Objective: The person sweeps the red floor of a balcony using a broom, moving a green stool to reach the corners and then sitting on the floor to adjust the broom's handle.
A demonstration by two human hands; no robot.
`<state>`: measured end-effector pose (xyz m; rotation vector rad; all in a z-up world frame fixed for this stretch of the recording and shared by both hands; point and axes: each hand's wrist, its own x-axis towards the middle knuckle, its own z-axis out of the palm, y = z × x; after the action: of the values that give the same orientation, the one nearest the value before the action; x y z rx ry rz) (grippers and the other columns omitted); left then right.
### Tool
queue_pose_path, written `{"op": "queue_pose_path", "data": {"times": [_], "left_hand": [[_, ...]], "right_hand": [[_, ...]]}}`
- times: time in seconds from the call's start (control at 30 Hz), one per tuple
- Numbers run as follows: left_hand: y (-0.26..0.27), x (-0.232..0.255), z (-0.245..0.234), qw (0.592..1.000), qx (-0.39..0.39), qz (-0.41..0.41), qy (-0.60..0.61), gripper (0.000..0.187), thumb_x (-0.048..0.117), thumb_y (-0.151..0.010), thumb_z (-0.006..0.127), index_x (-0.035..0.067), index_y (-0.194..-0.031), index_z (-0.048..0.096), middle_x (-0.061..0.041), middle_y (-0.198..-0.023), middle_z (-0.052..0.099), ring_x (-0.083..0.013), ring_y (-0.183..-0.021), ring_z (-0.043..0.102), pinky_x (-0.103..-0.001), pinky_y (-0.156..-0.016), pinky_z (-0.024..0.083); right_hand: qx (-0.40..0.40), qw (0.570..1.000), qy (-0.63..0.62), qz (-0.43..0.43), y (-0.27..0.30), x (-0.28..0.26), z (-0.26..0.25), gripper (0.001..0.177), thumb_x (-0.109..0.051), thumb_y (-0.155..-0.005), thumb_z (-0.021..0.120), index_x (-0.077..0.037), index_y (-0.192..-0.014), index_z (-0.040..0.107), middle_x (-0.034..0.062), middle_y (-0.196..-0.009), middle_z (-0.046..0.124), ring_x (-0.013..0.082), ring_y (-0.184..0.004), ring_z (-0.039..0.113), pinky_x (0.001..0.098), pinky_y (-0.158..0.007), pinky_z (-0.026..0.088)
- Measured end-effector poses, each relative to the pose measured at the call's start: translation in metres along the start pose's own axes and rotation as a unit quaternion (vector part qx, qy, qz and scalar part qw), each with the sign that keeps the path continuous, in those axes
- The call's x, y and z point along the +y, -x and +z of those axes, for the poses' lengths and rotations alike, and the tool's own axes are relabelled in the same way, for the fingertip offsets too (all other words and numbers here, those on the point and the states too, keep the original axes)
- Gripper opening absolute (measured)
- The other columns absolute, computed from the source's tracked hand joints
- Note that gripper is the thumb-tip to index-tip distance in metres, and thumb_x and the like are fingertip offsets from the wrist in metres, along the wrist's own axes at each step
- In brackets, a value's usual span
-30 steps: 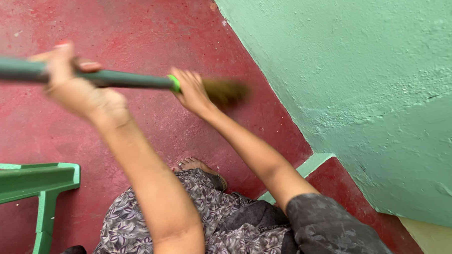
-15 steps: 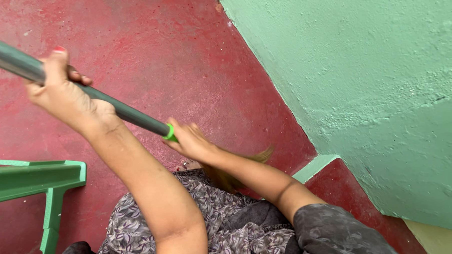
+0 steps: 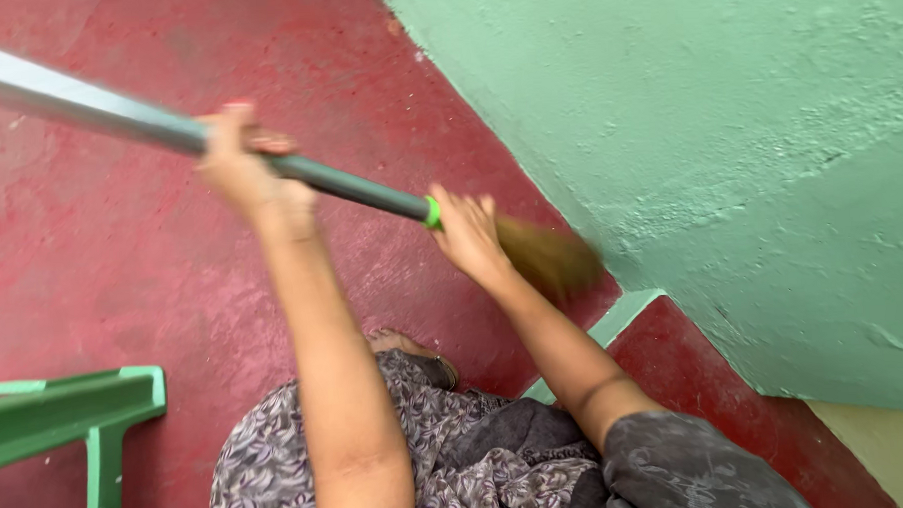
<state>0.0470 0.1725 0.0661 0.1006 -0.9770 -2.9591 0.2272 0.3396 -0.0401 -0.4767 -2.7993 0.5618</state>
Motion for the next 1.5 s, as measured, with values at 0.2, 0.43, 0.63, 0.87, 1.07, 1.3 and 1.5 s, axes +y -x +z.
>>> {"op": "queue_pose_path", "data": {"times": [0.2,0.43,0.63,0.87,1.07,1.3,1.5], "left_hand": [[0.023,-0.075,0.025,0.998,-0.047,-0.028,-0.024,0.026,-0.001,-0.089,0.070,0.010,-0.076,0.050,-0.001,-0.062,0.053,-0.0103,-0.049,0.050,-0.028,-0.046,0.046],[0.018,0.011,0.016,0.983,-0.108,0.147,0.013,0.030,-0.003,-0.091,0.070,0.012,-0.076,0.049,-0.001,-0.060,0.048,-0.0126,-0.048,0.044,-0.030,-0.046,0.043],[-0.011,0.013,-0.005,0.997,-0.041,0.070,0.020,0.024,0.001,-0.092,0.072,0.011,-0.082,0.053,-0.001,-0.062,0.050,-0.0107,-0.047,0.047,-0.028,-0.043,0.046],[-0.002,-0.061,-0.003,0.998,0.027,-0.053,-0.016,0.026,-0.002,-0.085,0.072,0.012,-0.080,0.051,-0.001,-0.061,0.053,-0.0104,-0.047,0.051,-0.026,-0.042,0.048],[0.002,0.006,0.009,0.988,-0.072,0.129,0.037,0.026,-0.005,-0.090,0.067,0.012,-0.081,0.050,-0.001,-0.061,0.047,-0.0134,-0.048,0.045,-0.031,-0.048,0.043],[0.004,0.025,0.002,0.984,-0.129,0.075,0.100,0.021,0.003,-0.088,0.066,0.012,-0.080,0.048,0.000,-0.057,0.041,-0.0142,-0.046,0.040,-0.031,-0.041,0.039],[0.026,-0.025,0.026,0.992,-0.090,0.010,0.093,0.029,-0.002,-0.082,0.069,0.013,-0.069,0.048,0.000,-0.052,0.045,-0.0123,-0.041,0.042,-0.029,-0.041,0.041]], "right_hand": [[-0.041,0.992,-0.061,0.103,-0.029,0.060,0.040,0.037,-0.020,-0.088,0.078,-0.016,-0.119,0.058,0.0056,-0.107,0.073,0.0260,-0.106,0.066,0.0563,-0.101,0.031],[0.140,0.985,-0.053,-0.081,-0.106,-0.002,0.026,0.032,-0.013,-0.086,0.080,-0.015,-0.108,0.057,0.0018,-0.101,0.069,0.0233,-0.100,0.063,0.0525,-0.099,0.033],[0.007,0.998,-0.046,-0.046,-0.031,-0.002,0.025,0.032,-0.010,-0.089,0.075,-0.013,-0.113,0.055,0.0086,-0.091,0.067,0.0275,-0.088,0.063,0.0504,-0.088,0.033],[-0.121,0.987,-0.040,0.097,-0.048,0.052,0.052,0.018,-0.015,-0.092,0.071,-0.018,-0.104,0.058,0.0028,-0.086,0.071,0.0227,-0.091,0.069,0.0518,-0.098,0.033],[0.082,0.992,-0.078,-0.063,-0.107,0.005,0.024,0.027,-0.008,-0.084,0.072,-0.018,-0.106,0.060,0.0010,-0.101,0.071,0.0235,-0.105,0.065,0.0657,-0.109,0.024],[0.079,0.989,0.005,-0.121,-0.060,-0.011,-0.020,0.031,-0.022,-0.083,0.081,-0.014,-0.103,0.059,0.0063,-0.093,0.068,0.0264,-0.097,0.067,0.0612,-0.112,0.033],[0.128,0.976,-0.137,-0.107,-0.047,0.002,0.000,0.030,-0.026,-0.081,0.080,-0.011,-0.099,0.061,0.0072,-0.077,0.068,0.0280,-0.074,0.070,0.0482,-0.070,0.053]]}}
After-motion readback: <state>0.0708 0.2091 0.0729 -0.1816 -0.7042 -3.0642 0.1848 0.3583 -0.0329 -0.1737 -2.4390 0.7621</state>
